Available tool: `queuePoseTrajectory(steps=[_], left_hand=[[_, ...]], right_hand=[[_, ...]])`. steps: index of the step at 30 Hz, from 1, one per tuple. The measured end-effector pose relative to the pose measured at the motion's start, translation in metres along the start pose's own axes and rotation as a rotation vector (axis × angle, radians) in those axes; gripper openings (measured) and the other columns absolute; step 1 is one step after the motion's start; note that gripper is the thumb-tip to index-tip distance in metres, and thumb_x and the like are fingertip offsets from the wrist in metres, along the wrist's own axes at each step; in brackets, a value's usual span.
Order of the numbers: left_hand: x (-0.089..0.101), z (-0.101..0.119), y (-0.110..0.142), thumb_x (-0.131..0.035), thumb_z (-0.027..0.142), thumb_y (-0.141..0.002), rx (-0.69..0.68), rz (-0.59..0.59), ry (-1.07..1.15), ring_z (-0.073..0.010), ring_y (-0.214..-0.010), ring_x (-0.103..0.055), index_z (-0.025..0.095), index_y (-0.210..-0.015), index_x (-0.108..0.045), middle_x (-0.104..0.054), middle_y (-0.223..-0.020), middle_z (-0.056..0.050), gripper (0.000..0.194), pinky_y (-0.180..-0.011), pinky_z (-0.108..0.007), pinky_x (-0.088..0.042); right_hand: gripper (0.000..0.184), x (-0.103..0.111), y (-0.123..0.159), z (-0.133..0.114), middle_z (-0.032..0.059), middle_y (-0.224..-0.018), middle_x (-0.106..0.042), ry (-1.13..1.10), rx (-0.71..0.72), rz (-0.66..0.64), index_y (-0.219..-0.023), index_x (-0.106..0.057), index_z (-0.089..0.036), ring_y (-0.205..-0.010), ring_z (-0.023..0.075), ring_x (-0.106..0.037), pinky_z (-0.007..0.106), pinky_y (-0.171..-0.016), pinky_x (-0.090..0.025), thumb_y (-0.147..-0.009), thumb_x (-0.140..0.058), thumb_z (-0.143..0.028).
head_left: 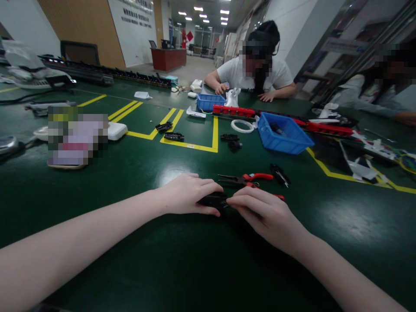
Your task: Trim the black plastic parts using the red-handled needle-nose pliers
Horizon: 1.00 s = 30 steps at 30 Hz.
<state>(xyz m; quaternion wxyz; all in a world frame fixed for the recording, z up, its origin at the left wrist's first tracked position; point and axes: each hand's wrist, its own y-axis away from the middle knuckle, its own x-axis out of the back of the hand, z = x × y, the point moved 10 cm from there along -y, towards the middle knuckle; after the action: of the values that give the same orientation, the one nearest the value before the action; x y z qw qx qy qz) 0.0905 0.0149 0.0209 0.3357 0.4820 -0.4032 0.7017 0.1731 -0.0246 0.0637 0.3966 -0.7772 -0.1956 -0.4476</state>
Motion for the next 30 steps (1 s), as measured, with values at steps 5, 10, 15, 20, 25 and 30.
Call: queuePoseTrajectory(steps=[5, 10, 15, 20, 25, 30], left_hand=[[-0.003, 0.002, -0.001, -0.06, 0.059, -0.089, -0.01, -0.022, -0.01, -0.0201, -0.082, -0.068, 0.019, -0.119, -0.059, -0.072, -0.104, -0.005, 0.05, -0.071, -0.03, -0.046], [-0.005, 0.001, -0.003, -0.061, 0.059, -0.089, -0.007, -0.033, 0.007, -0.0203, -0.082, -0.069, 0.019, -0.117, -0.059, -0.073, -0.102, -0.004, 0.049, -0.071, -0.03, -0.045], [-0.008, 0.002, -0.004, -0.061, 0.057, -0.089, -0.02, -0.054, 0.024, -0.0203, -0.083, -0.069, 0.018, -0.117, -0.059, -0.072, -0.103, -0.004, 0.048, -0.072, -0.031, -0.047], [-0.007, 0.001, -0.004, -0.06, 0.056, -0.09, -0.013, -0.056, 0.036, -0.0204, -0.084, -0.069, 0.019, -0.117, -0.058, -0.071, -0.102, -0.004, 0.046, -0.072, -0.032, -0.048], [-0.008, 0.002, -0.004, -0.061, 0.055, -0.09, -0.023, -0.059, 0.038, -0.0201, -0.083, -0.068, 0.019, -0.116, -0.058, -0.071, -0.101, -0.004, 0.045, -0.072, -0.031, -0.047], [-0.008, 0.002, -0.005, -0.06, 0.054, -0.091, -0.026, -0.065, 0.033, -0.0202, -0.082, -0.068, 0.018, -0.115, -0.058, -0.071, -0.102, -0.004, 0.044, -0.072, -0.031, -0.047]], right_hand=[[0.009, -0.006, -0.001, -0.003, 0.0056, -0.089, -0.069, 0.069, -0.025, 0.007, -0.096, -0.065, -0.018, -0.076, 0.0156, -0.063, 0.03, -0.067, -0.051, -0.092, -0.057, -0.017], [0.012, -0.011, -0.002, -0.001, 0.0059, -0.088, -0.069, 0.082, -0.073, -0.009, -0.094, -0.066, -0.018, -0.074, 0.0154, -0.062, 0.03, -0.065, -0.049, -0.093, -0.054, -0.018], [0.013, -0.019, -0.003, 0.0, 0.0054, -0.087, -0.069, 0.095, -0.089, -0.052, -0.091, -0.066, -0.018, -0.074, 0.016, -0.062, 0.03, -0.065, -0.049, -0.092, -0.053, -0.017], [0.013, -0.018, -0.005, -0.001, 0.0058, -0.089, -0.069, 0.07, -0.113, -0.024, -0.091, -0.065, -0.019, -0.073, 0.0155, -0.062, 0.03, -0.064, -0.048, -0.092, -0.052, -0.017], [0.012, -0.021, -0.006, -0.003, 0.0053, -0.087, -0.068, 0.055, -0.124, -0.035, -0.091, -0.062, -0.019, -0.07, 0.0149, -0.06, 0.028, -0.062, -0.046, -0.093, -0.05, -0.018], [0.011, -0.023, -0.007, -0.002, 0.0055, -0.087, -0.067, 0.051, -0.135, -0.031, -0.092, -0.061, -0.019, -0.071, 0.0156, -0.06, 0.028, -0.062, -0.046, -0.093, -0.05, -0.017]])
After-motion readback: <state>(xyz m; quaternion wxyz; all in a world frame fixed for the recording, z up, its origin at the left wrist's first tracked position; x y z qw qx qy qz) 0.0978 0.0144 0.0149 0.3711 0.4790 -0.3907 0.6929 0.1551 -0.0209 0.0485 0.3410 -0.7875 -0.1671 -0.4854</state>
